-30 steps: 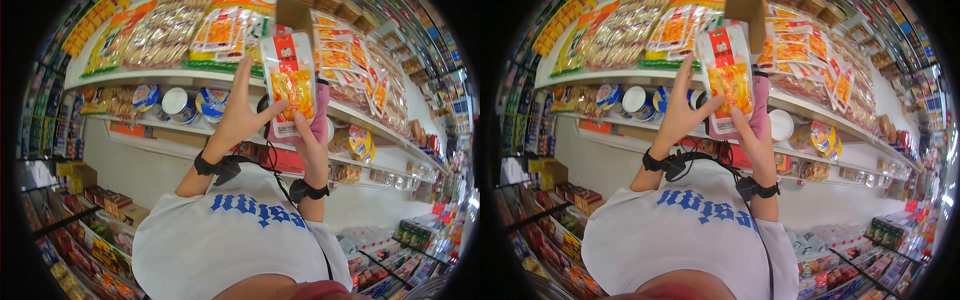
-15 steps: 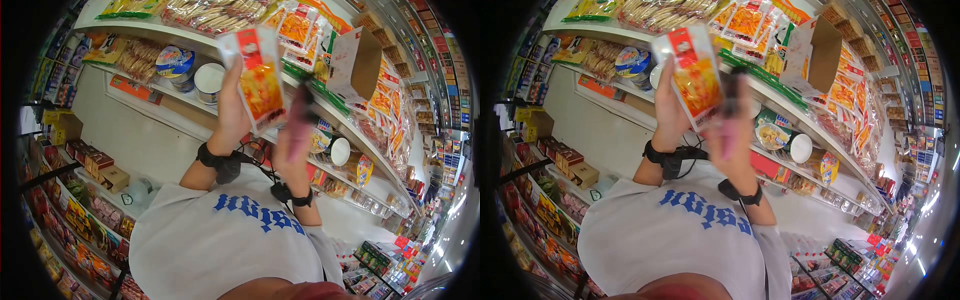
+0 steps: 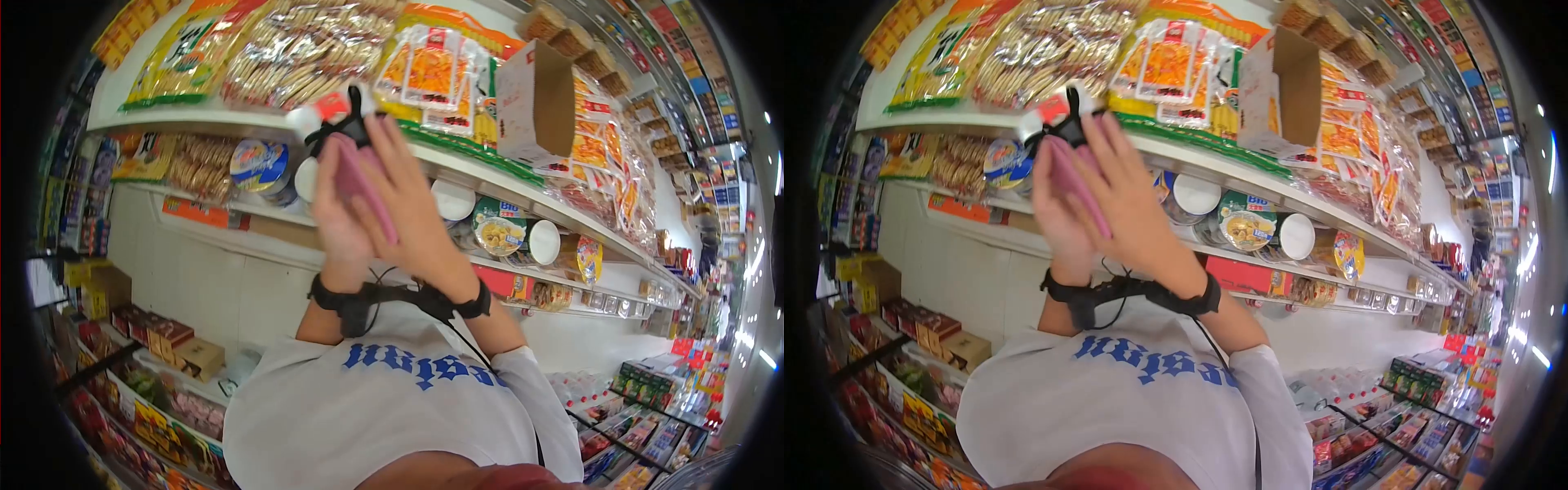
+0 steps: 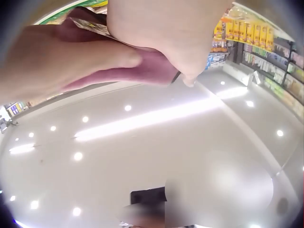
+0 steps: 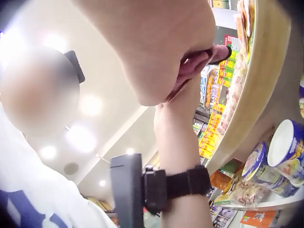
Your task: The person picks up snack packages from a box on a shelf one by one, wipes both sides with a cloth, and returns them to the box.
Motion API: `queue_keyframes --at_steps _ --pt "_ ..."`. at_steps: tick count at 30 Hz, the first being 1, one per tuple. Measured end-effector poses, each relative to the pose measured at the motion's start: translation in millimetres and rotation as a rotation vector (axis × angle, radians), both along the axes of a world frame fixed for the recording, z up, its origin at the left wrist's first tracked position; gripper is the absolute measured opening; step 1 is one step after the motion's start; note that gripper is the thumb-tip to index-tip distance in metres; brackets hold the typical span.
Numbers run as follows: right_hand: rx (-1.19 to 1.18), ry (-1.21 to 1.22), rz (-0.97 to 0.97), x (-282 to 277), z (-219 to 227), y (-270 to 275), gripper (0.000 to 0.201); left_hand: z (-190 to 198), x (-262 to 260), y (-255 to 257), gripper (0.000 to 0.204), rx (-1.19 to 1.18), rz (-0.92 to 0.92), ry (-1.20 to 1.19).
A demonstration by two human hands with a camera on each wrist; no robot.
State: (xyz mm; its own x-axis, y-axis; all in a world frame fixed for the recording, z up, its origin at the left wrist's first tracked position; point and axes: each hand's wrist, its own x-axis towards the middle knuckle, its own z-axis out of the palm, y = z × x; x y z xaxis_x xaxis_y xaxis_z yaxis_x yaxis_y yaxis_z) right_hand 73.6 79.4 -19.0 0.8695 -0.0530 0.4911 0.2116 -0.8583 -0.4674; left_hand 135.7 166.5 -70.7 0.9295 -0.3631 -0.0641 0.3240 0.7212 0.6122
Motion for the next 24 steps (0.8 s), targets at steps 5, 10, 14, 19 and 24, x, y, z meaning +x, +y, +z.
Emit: queue_keyframes --at_steps 5,10,14,19,24 --pt "0.549 0.148 0.025 -42.0 -22.4 3.8 0.052 52.3 12.4 -4.3 0.057 -0.041 0.077 -0.24" --pt "1.231 -0.066 -0.01 -59.4 -19.9 -8.2 0.035 56.9 -29.0 -27.8 0.06 -0.045 -0.183 -0.302" --pt "1.161 0.116 -0.02 -92.0 -17.4 -39.9 0.038 80.8 -43.0 -33.5 0.06 -0.02 -0.186 -0.329" --pt "0.94 -0.027 -0.116 -121.2 -22.0 -66.8 0.037 50.8 -43.7 -63.0 0.064 0.473 0.152 -0.86" --pt "0.71 -0.238 -0.163 -142.4 -7.5 -70.1 0.058 45.2 -100.6 -95.4 0.067 0.27 -0.339 -0.715"
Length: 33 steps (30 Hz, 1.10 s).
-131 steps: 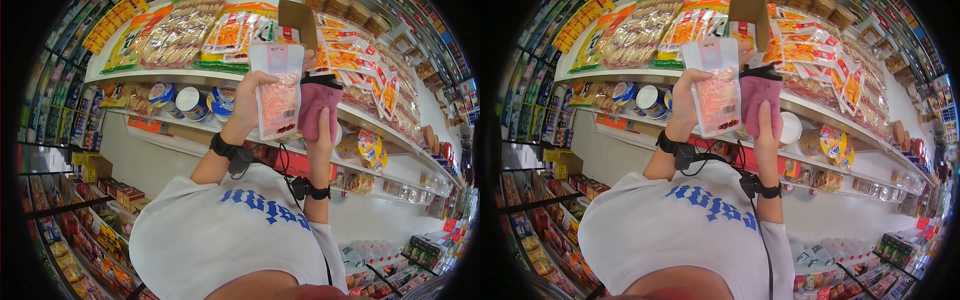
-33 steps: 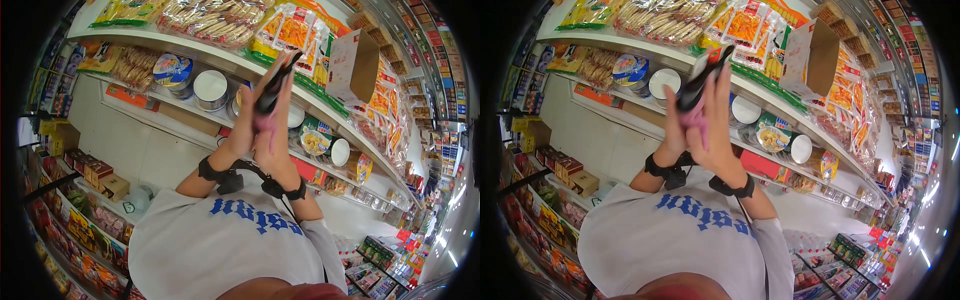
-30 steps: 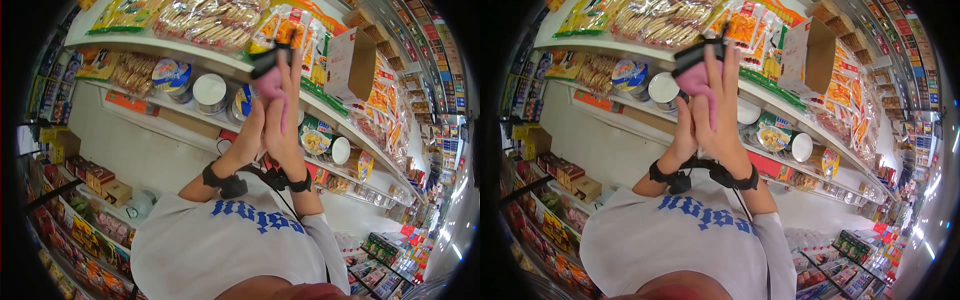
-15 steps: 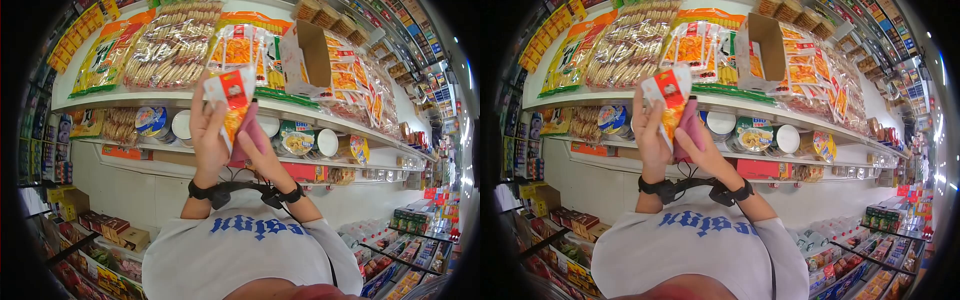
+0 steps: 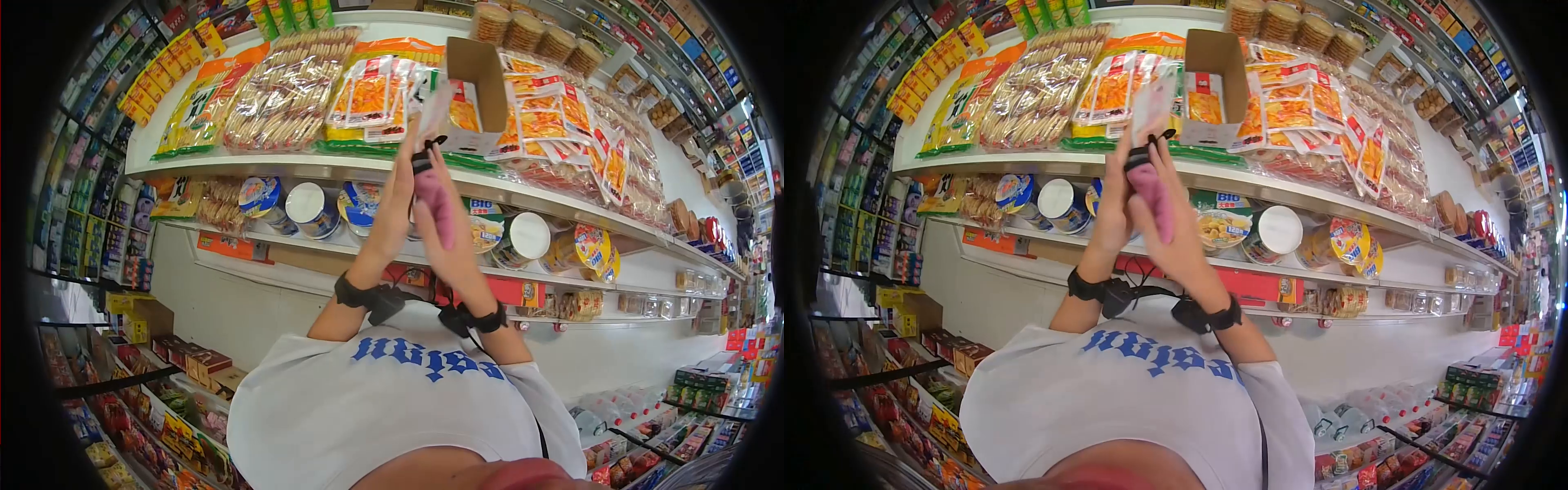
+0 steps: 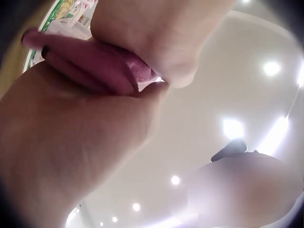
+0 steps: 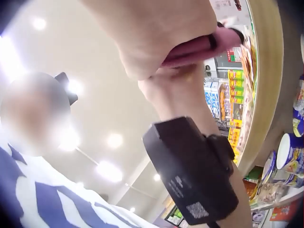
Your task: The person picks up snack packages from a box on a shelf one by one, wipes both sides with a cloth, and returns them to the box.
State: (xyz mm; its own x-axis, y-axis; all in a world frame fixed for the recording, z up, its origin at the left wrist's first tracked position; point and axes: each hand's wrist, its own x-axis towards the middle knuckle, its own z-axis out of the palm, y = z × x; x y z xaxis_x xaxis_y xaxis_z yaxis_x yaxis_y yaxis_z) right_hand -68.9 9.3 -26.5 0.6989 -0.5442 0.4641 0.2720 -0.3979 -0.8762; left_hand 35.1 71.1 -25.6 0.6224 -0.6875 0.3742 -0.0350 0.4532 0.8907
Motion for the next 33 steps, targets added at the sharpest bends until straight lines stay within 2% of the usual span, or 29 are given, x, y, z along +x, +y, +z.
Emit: queue_keyframes --at_steps 1,3,6,7,9,12,14,15,18,19,20,21,22,24,25,28,32,33 --pt "-0.051 -0.061 -0.037 -2.7 0.5 6.1 0.06 3.2 -14.9 -4.0 0.076 0.035 -0.063 0.067" --pt "-0.126 -0.131 -0.083 -9.5 2.5 -1.8 0.062 1.6 -30.8 -7.0 0.075 0.03 -0.306 0.267" --pt "-0.393 -0.061 -0.278 -26.4 19.0 -38.4 0.061 -12.4 -43.8 -18.2 0.068 0.138 -0.365 0.218" --pt "-0.537 -0.027 -0.385 -32.3 27.5 -51.9 0.058 -10.1 -56.3 -22.9 0.065 0.135 -0.284 0.162" --pt "-0.536 -0.005 -0.351 -40.8 34.7 -77.3 0.056 -5.4 -77.1 -36.8 0.056 0.082 -0.138 0.088" --pt "-0.457 -0.032 -0.323 -50.3 24.4 -96.3 0.054 0.6 -87.2 -44.0 0.05 0.077 -0.026 0.202" --pt "-0.406 -0.061 -0.302 -55.1 21.6 -85.5 0.054 16.1 -84.4 -53.7 0.048 -0.055 -0.045 0.379" --pt "-0.471 -0.026 -0.273 -58.6 18.4 -75.9 0.054 21.7 -80.2 -58.3 0.047 -0.128 -0.051 0.468" --pt "-0.599 0.058 -0.089 -75.7 5.3 -60.7 0.053 23.4 -57.8 -55.9 0.046 -0.148 -0.136 0.708" --pt "-0.553 0.035 -0.021 -80.7 1.9 -63.8 0.052 20.4 -53.4 -57.0 0.042 -0.114 -0.06 0.624" --pt "-0.507 0.013 0.043 -86.0 -1.5 -68.6 0.05 20.0 -53.5 -56.1 0.042 -0.14 -0.119 0.589" --pt "-0.456 -0.008 0.1 -91.2 -6.4 -73.1 0.049 10.7 -45.2 -60.7 0.041 -0.152 -0.011 0.581" --pt "-0.241 -0.018 0.09 -94.8 -16.3 -78.9 0.047 7.3 -39.3 -67.7 0.04 -0.165 0.091 0.574" --pt "0.172 -0.036 0.061 -103.8 -38.0 -95.5 0.043 13.4 -46.4 -63.1 0.038 -0.244 -0.052 0.555" --pt "0.562 0.02 0.15 -110.2 -39.7 -101.0 0.039 24.7 -59.8 -68.7 0.035 -0.231 0.11 0.456" --pt "0.767 -0.214 0.18 -110.5 -37.1 -94.5 0.038 33.1 -93.6 -80.9 0.034 -0.151 0.137 0.377" --pt "0.552 -0.213 0.021 -113.0 -19.2 -110.8 0.027 22.9 -100.8 -89.4 0.035 -0.013 0.238 0.16" --pt "0.547 -0.226 -0.141 -115.2 -20.3 -122.3 0.02 27.9 -103.6 -90.1 0.035 0.008 0.295 0.073"
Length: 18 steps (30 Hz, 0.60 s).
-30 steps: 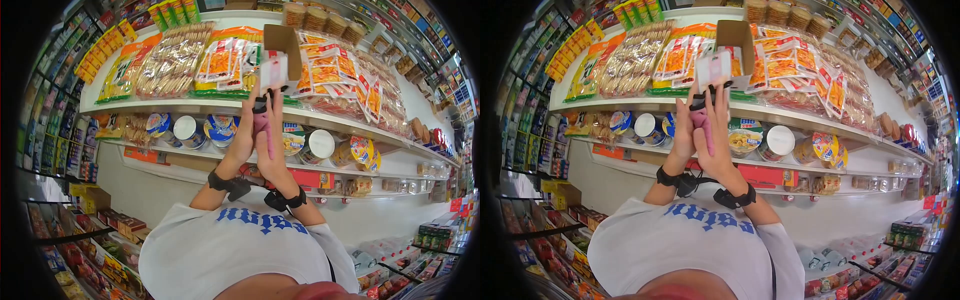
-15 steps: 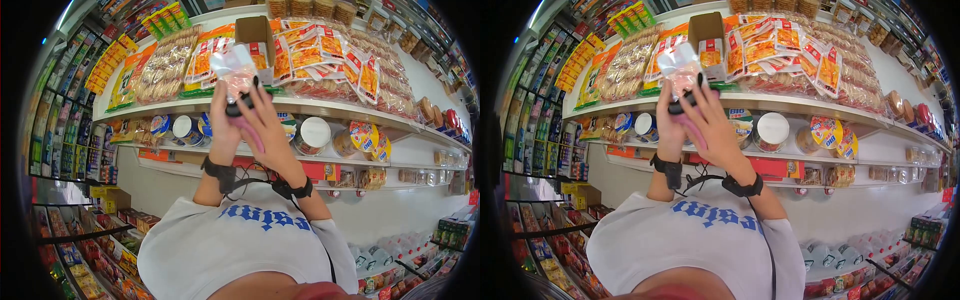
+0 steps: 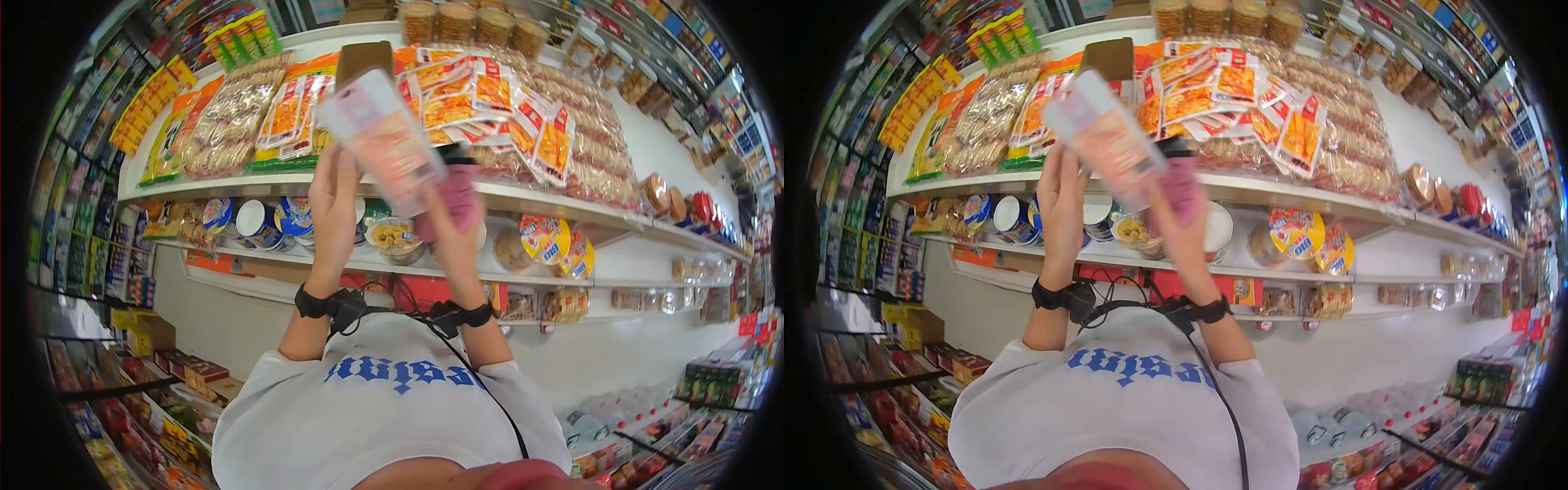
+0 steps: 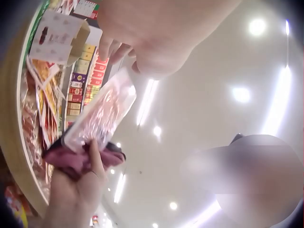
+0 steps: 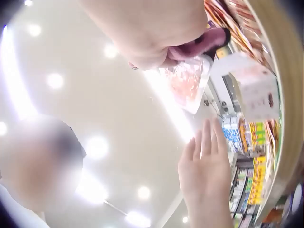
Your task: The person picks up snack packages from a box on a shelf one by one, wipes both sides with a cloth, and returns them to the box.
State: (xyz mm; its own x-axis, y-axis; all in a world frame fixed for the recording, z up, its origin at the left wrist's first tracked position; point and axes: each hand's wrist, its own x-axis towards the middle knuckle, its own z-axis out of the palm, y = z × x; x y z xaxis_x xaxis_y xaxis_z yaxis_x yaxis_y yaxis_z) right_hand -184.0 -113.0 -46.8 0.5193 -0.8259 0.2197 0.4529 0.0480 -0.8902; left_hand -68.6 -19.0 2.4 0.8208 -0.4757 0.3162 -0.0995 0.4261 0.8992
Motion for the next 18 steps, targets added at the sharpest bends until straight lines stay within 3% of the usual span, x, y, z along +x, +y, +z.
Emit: queue_keyframes --at_steps 2,3,4,5,6,9,10,13,16,18 --pt "-0.005 -0.013 -0.214 -8.8 10.2 -33.1 0.018 4.5 13.3 4.4 0.035 0.023 -0.008 -0.186" --pt "-0.232 0.054 -0.418 -7.8 -5.8 -67.1 0.022 7.0 23.3 7.2 0.036 0.044 -0.004 -0.279" --pt "-0.328 -0.105 -0.549 0.3 5.8 -84.8 0.03 3.4 38.0 4.4 0.032 0.025 -0.009 -0.297" --pt "-0.391 -0.101 -0.625 5.3 31.6 -87.8 0.04 -4.0 57.5 -1.2 0.029 0.069 0.031 -0.378" --pt "-0.631 -0.056 -0.789 14.4 38.4 -104.8 0.039 -6.9 76.5 -7.3 0.026 0.117 0.067 -0.458" --pt "-1.023 0.309 -0.715 30.1 44.3 -130.9 0.034 4.3 115.4 -32.8 0.017 0.273 0.239 -0.816" --pt "-0.957 0.289 -0.46 37.1 32.7 -139.0 0.029 2.9 131.1 -44.7 0.017 0.335 0.246 -0.941" --pt "-0.93 0.264 -0.481 45.4 4.8 -133.3 0.02 -4.9 170.0 -86.9 0.016 0.376 0.018 -1.2" --pt "-0.557 0.128 -0.334 33.5 1.2 -108.1 0.022 -34.5 215.9 -129.0 0.027 0.728 -0.165 -1.571" --pt "-0.356 -0.03 -0.213 20.8 21.9 -74.3 0.022 -12.0 201.7 -126.0 0.038 1.238 -0.404 -1.32"
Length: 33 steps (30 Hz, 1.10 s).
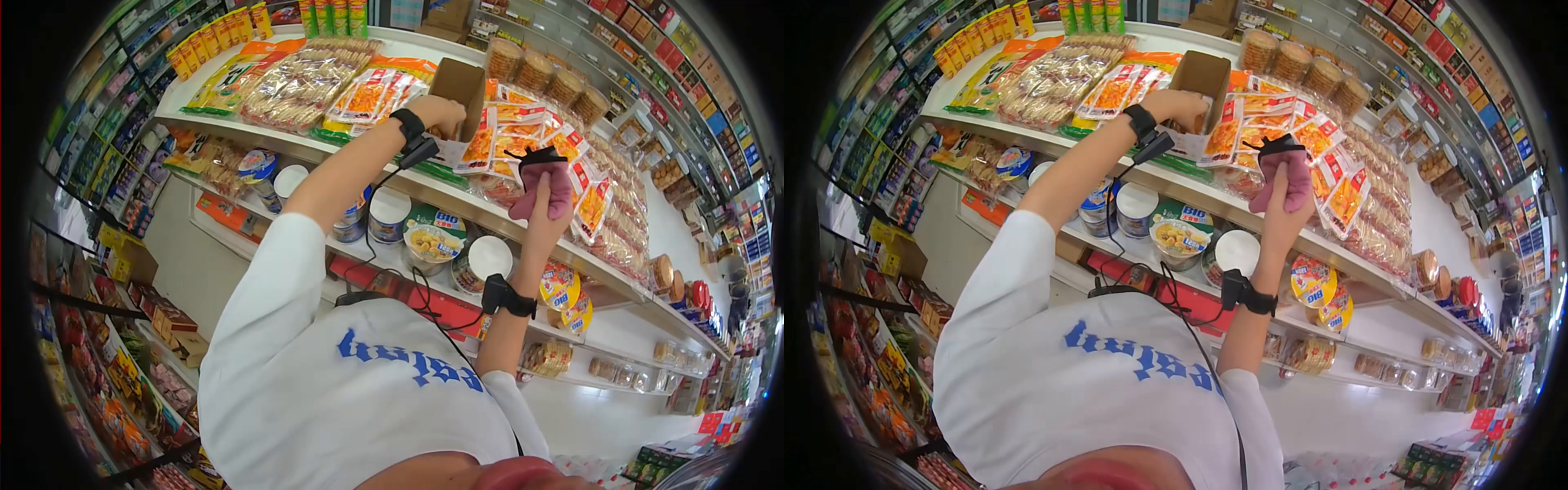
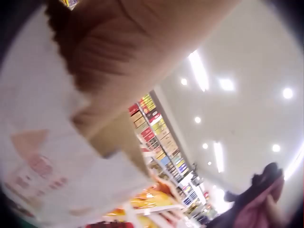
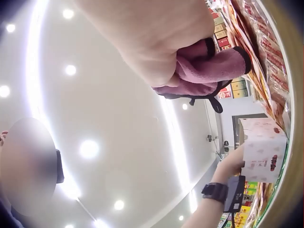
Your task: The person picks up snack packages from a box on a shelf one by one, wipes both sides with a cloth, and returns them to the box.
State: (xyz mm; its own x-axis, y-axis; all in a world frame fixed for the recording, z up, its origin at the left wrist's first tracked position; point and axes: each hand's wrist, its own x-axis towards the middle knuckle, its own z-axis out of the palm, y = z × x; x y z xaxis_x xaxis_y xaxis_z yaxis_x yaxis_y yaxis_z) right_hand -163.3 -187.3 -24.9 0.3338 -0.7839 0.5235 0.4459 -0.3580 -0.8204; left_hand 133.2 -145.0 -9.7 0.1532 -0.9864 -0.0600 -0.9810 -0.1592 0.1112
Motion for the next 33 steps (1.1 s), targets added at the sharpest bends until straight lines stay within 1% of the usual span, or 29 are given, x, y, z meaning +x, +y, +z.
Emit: queue_keyframes --at_steps 1,2,3,4,5,6,7,9,11,12,15,16,19,20,23,24,27,29,30,32,33 --pt "0.017 0.004 -0.004 -8.8 5.5 10.1 0.022 12.2 -9.1 1.7 0.044 0.236 0.113 0.057" --pt "0.033 0.005 -0.013 -18.3 8.6 17.7 0.022 1.7 -0.1 -8.0 0.049 0.293 0.147 0.09" --pt "0.05 0.003 -0.028 -23.8 10.3 22.8 0.022 2.5 -0.2 -5.5 0.045 0.287 0.126 0.122" --pt "0.061 -0.116 -0.011 -24.7 10.5 27.8 0.023 -3.2 2.4 -6.3 0.045 0.237 0.077 0.061" --pt "0.062 -0.07 -0.051 -30.9 12.5 31.7 0.023 -10.6 4.1 -7.2 0.045 0.19 0.021 0.005" --pt "0.067 -0.014 -0.091 -40.5 15.1 37.3 0.023 -14.3 5.3 -6.7 0.047 0.146 0.014 -0.048" --pt "0.071 0.042 -0.127 -47.7 16.4 42.8 0.023 -11.2 3.7 -9.3 0.048 0.149 -0.027 -0.119" --pt "0.089 0.011 -0.144 -47.2 15.3 50.5 0.023 -13.1 9.3 -12.3 0.042 0.025 -0.106 -0.198" --pt "0.115 0.006 -0.122 -44.1 14.6 56.5 0.023 -11.1 11.6 -7.6 0.034 -0.319 -0.145 -0.244" --pt "0.146 -0.035 -0.112 -37.4 12.6 60.5 0.027 -1.5 12.1 -4.2 0.03 -0.496 -0.158 -0.264" --pt "0.158 0.084 -0.129 -27.2 -10.1 57.7 0.034 36.0 17.2 9.7 0.029 -0.749 0.033 0.029" --pt "0.168 0.087 -0.1 -19.5 -11.1 60.6 0.039 46.5 13.2 22.5 0.028 -0.725 0.06 0.147" --pt "0.239 0.097 -0.02 2.6 -13.4 72.5 0.039 14.9 17.0 28.4 0.028 -0.658 -0.241 0.021" --pt "0.243 0.088 -0.01 12.0 -12.1 76.9 0.038 6.2 19.0 29.6 0.041 -0.505 -0.346 0.041" --pt "0.245 0.087 0.014 38.6 -7.0 91.0 0.038 -2.0 16.6 16.2 0.049 -0.089 -0.231 -0.099" --pt "0.237 0.113 0.017 42.9 -7.7 94.2 0.038 -19.6 25.6 9.1 0.044 -0.342 -0.324 -0.227" --pt "0.226 0.167 0.03 55.7 -9.4 106.2 0.037 3.9 4.7 17.5 0.033 0.007 -0.165 -0.299" --pt "0.238 0.16 0.018 61.9 -3.9 117.0 0.036 -34.7 20.0 7.6 0.029 -0.178 -0.178 -0.384" --pt "0.238 0.164 -0.001 63.3 -4.8 119.5 0.035 -39.0 20.7 12.1 0.027 -0.271 -0.192 -0.432" --pt "0.249 0.17 -0.041 65.0 -5.2 126.5 0.035 -38.6 27.2 11.6 0.026 -0.225 -0.218 -0.356" --pt "0.254 0.171 -0.066 64.5 -6.5 129.4 0.035 -30.8 27.3 14.0 0.025 -0.202 -0.235 -0.318"
